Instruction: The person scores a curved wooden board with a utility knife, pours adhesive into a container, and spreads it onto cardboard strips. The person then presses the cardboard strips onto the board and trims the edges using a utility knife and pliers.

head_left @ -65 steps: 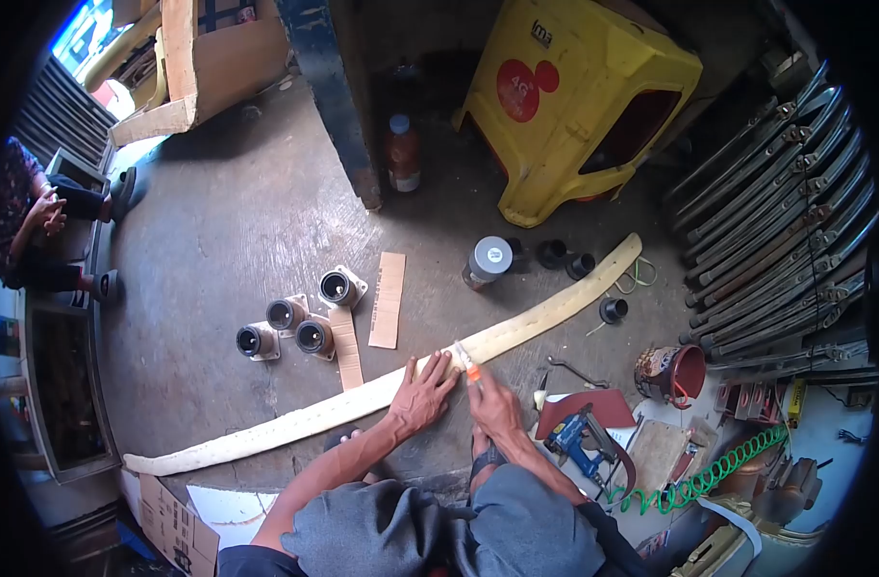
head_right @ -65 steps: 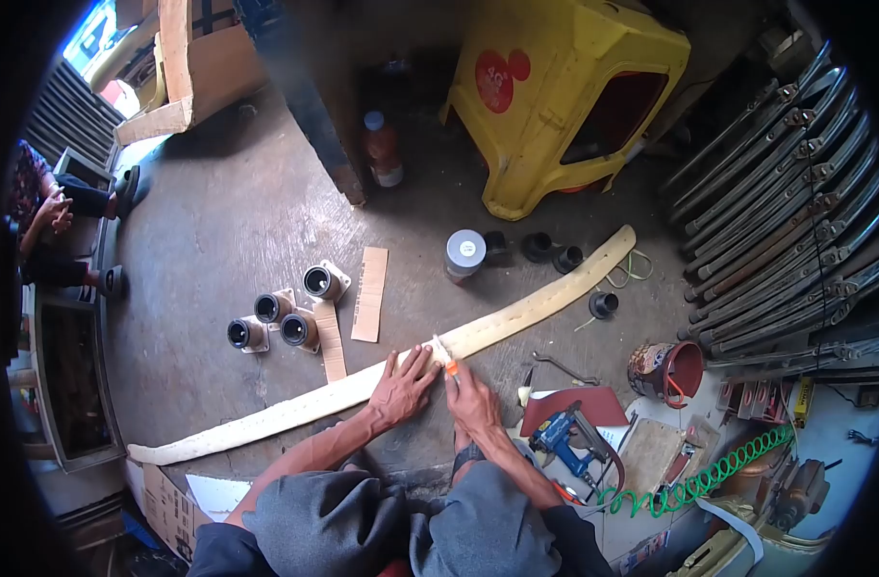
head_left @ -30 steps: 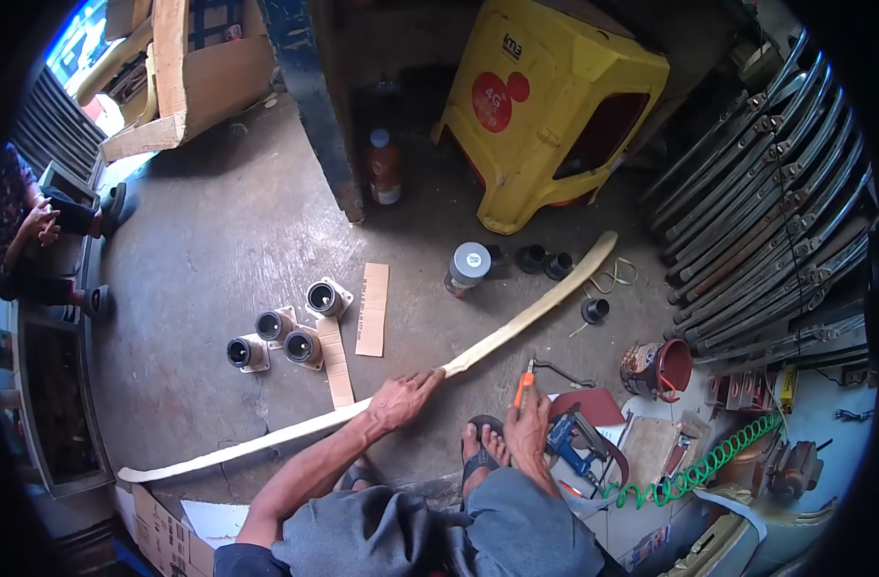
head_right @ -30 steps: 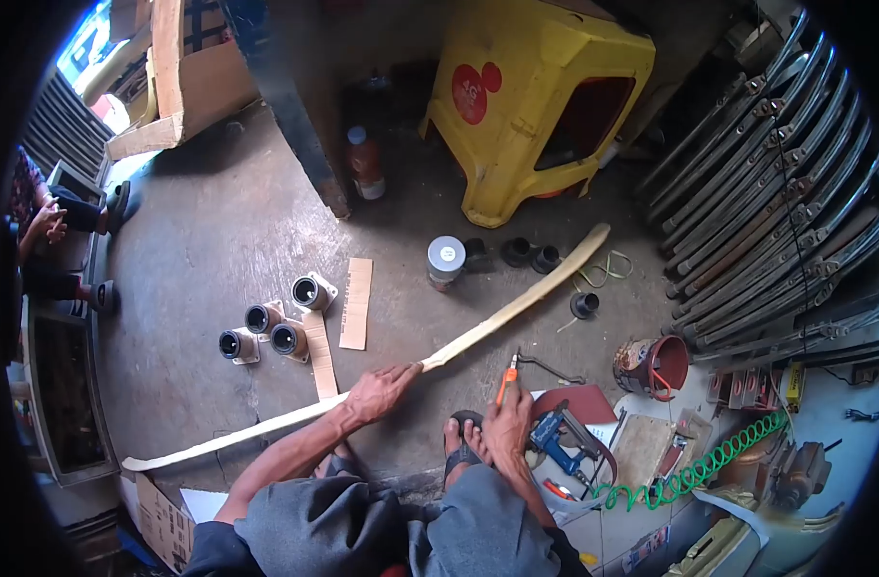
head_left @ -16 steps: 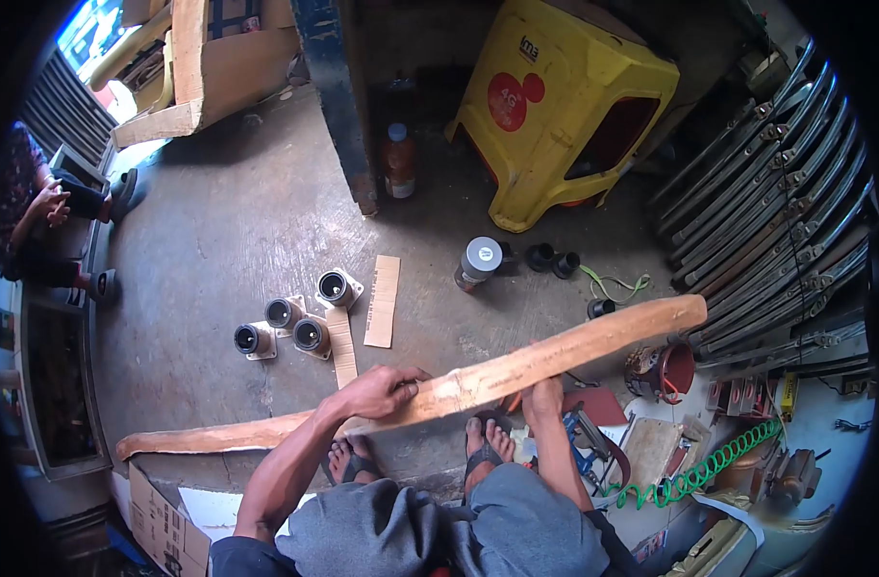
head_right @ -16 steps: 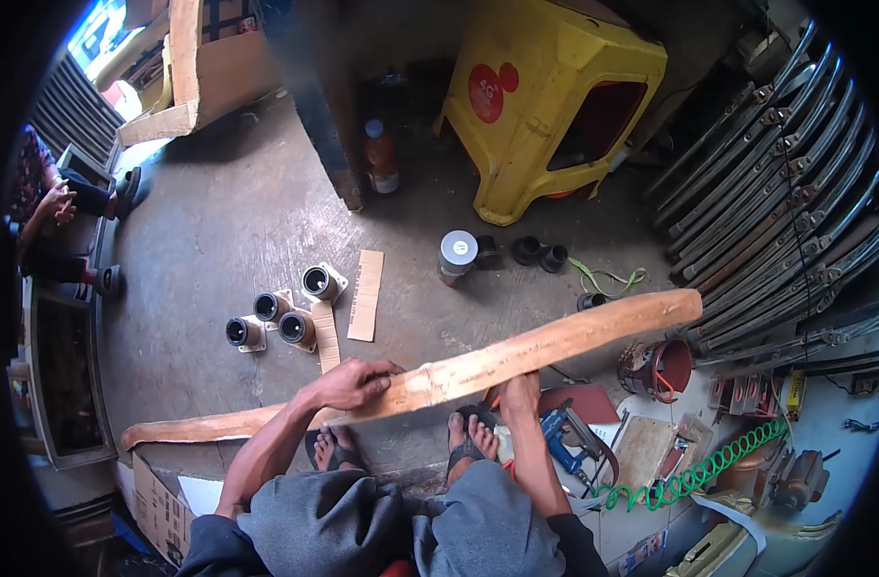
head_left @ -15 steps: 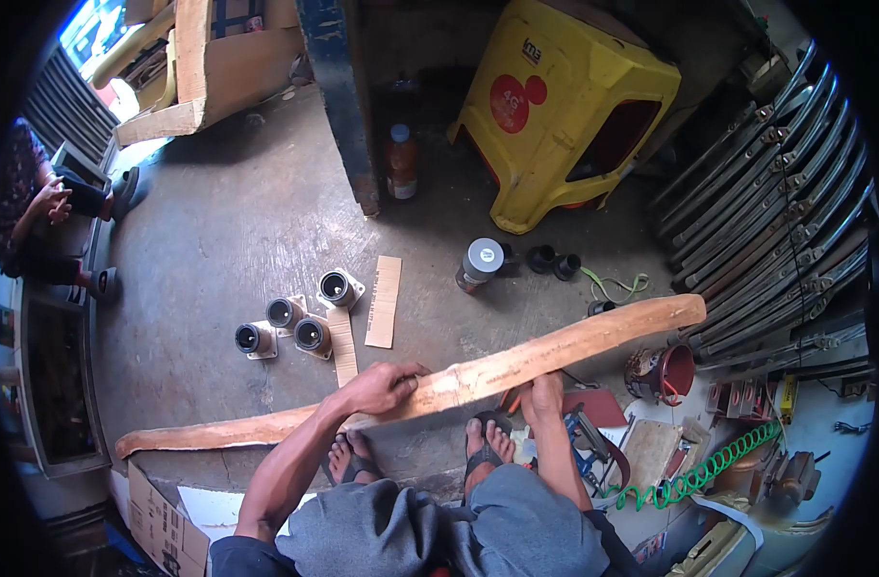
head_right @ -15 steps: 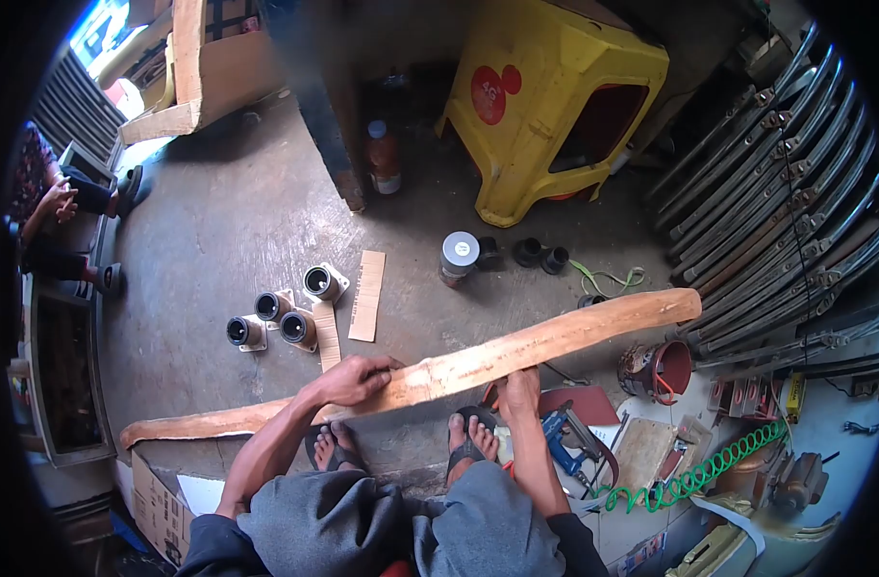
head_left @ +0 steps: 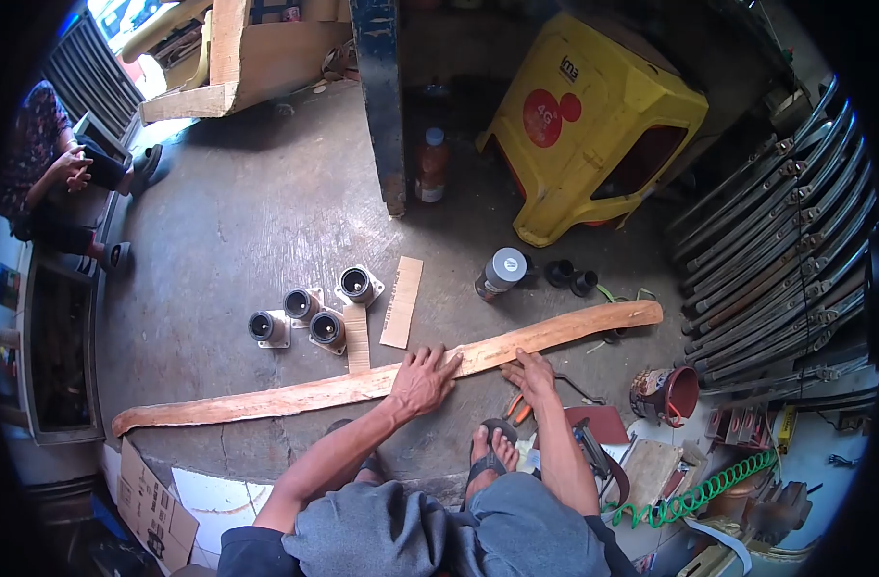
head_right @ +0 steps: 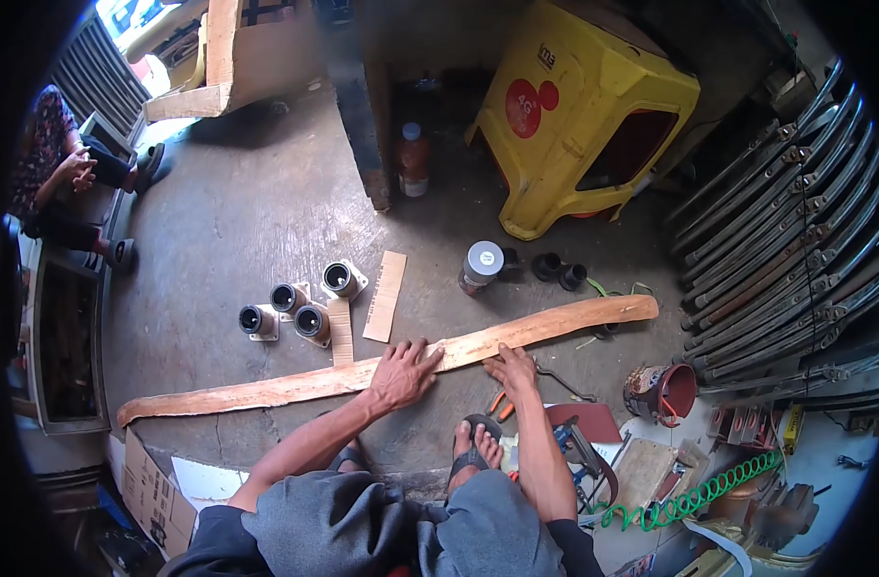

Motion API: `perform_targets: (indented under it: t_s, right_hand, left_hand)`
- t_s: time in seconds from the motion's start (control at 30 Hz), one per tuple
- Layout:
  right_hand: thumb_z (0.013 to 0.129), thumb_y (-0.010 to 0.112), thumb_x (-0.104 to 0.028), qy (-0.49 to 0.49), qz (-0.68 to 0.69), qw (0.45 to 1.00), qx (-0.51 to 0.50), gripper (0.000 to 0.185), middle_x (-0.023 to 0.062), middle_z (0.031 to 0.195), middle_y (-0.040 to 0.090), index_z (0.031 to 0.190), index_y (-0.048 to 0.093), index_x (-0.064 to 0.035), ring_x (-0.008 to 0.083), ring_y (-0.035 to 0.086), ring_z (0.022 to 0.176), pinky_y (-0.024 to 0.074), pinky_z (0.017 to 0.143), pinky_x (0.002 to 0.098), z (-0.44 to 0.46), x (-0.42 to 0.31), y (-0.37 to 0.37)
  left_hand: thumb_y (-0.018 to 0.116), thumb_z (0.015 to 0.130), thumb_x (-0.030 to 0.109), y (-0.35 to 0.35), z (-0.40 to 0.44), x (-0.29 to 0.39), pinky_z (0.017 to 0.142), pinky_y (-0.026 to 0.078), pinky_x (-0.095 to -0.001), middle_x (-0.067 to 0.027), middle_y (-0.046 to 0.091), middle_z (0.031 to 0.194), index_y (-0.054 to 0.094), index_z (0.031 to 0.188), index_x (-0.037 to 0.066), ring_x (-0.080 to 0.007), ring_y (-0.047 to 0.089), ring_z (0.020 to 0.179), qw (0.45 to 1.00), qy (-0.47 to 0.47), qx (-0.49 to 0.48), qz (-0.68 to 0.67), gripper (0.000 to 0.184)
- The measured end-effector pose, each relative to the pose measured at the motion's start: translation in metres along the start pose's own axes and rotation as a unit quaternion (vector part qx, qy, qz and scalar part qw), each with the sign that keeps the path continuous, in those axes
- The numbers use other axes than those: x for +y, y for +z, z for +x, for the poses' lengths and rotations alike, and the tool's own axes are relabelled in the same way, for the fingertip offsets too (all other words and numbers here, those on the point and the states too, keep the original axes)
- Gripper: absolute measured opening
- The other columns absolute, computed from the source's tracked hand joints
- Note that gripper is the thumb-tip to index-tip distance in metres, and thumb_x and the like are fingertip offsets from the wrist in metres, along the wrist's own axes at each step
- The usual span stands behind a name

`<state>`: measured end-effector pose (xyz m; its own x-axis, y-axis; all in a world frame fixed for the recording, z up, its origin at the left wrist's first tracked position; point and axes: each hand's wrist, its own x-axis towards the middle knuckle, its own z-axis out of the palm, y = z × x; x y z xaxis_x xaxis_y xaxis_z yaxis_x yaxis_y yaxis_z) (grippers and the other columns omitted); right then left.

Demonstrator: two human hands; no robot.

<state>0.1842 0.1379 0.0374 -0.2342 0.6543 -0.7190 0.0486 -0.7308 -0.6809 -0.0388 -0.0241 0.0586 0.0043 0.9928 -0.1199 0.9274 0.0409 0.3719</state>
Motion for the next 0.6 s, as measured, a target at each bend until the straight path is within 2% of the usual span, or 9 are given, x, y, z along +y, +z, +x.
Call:
perform_targets:
  t_s: [0.07,0.13,0.2,0.27,0.3,0.33,0.4,0.5,0.6]
  right_hand:
    - [0.105,0.059,-0.022,0.005,-0.021,1.000,0.015,0.027,0.0134,0.102,0.071,0.123,0.056,-0.0024,0.0239,0.073,0.084,0.0615,0.072,0.0343,0.000,0.005,-0.004]
    - [0.105,0.060,-0.023,0.003,-0.116,0.992,0.044,0.027,0.0138,0.097,0.071,0.121,0.057,-0.0016,0.0213,0.073,0.079,0.0610,0.066,0.0310,-0.005,0.005,-0.006]
    - [0.102,0.063,-0.020,-0.046,-0.130,0.987,0.081,0.029,0.0128,0.095,0.071,0.122,0.060,0.0014,0.0184,0.072,0.074,0.0597,0.058,0.0296,-0.025,0.009,-0.008]
    - [0.102,0.061,-0.020,-0.103,-0.217,0.967,0.090,0.033,0.0115,0.090,0.069,0.128,0.058,0.0013,0.0176,0.069,0.067,0.0562,0.053,0.0296,-0.039,0.016,-0.022]
    - [0.101,0.061,-0.019,-0.103,-0.211,0.969,0.082,0.034,0.0116,0.093,0.072,0.128,0.060,0.0025,0.0175,0.070,0.068,0.0577,0.057,0.0321,-0.055,0.013,-0.026]
    - [0.101,0.061,-0.021,-0.178,-0.256,0.944,0.110,0.032,0.0135,0.094,0.076,0.124,0.065,0.0013,0.0197,0.074,0.071,0.0604,0.065,0.0351,-0.054,0.029,-0.044]
    - [0.101,0.061,-0.024,-0.186,-0.307,0.919,0.161,0.031,0.0168,0.093,0.077,0.122,0.068,-0.0015,0.0221,0.077,0.076,0.0608,0.072,0.0360,-0.086,0.021,-0.061]
    - [0.100,0.062,-0.025,-0.193,-0.302,0.898,0.255,0.031,0.0183,0.093,0.077,0.122,0.069,-0.0048,0.0229,0.078,0.079,0.0603,0.073,0.0356,-0.140,-0.012,-0.081]
    - [0.099,0.063,-0.024,-0.209,-0.308,0.869,0.325,0.030,0.0183,0.092,0.077,0.118,0.070,-0.0028,0.0270,0.077,0.084,0.0597,0.076,0.0383,-0.164,-0.028,-0.121]
  left_hand:
    - [0.063,0.096,0.040,0.008,-0.002,0.000,0.107,0.041,-0.0507,-0.0202,0.046,0.150,0.046,0.154,0.024,-0.0399,0.048,0.131,1.000,0.000,0.015,0.006,0.063]
    - [0.063,0.096,0.041,0.005,-0.001,0.002,0.109,0.038,-0.0519,-0.0214,0.043,0.153,0.045,0.155,0.024,-0.0415,0.047,0.133,0.999,0.005,0.026,0.018,0.065]
    - [0.060,0.098,0.042,-0.002,-0.001,0.002,0.111,0.037,-0.0533,-0.0231,0.041,0.155,0.042,0.157,0.022,-0.0413,0.045,0.136,1.000,-0.014,0.007,-0.019,0.064]
    - [0.065,0.095,0.030,-0.005,0.000,-0.006,0.108,0.041,-0.0537,-0.0261,0.045,0.151,0.046,0.153,0.017,-0.0451,0.052,0.128,0.991,-0.011,0.053,-0.122,0.063]
    - [0.067,0.094,0.025,-0.015,0.005,-0.007,0.106,0.043,-0.0534,-0.0275,0.047,0.149,0.049,0.151,0.015,-0.0464,0.054,0.125,0.980,0.000,0.053,-0.193,0.061]
    - [0.069,0.092,0.019,-0.015,0.006,-0.006,0.104,0.046,-0.0520,-0.0294,0.048,0.146,0.053,0.146,0.011,-0.0486,0.057,0.121,0.983,-0.012,0.105,-0.148,0.057]
    - [0.067,0.093,0.018,-0.011,0.006,-0.020,0.108,0.043,-0.0533,-0.0301,0.049,0.144,0.052,0.145,0.006,-0.0494,0.054,0.124,0.970,-0.041,0.147,-0.188,0.056]
    - [0.062,0.094,0.013,-0.009,-0.015,-0.047,0.109,0.043,-0.0500,-0.0289,0.051,0.139,0.050,0.145,-0.001,-0.0467,0.052,0.126,0.958,-0.147,0.188,-0.156,0.054]
    - [0.059,0.094,0.009,-0.003,-0.039,-0.065,0.105,0.043,-0.0494,-0.0266,0.055,0.128,0.052,0.141,-0.001,-0.0439,0.054,0.119,0.950,-0.223,0.139,-0.170,0.048]
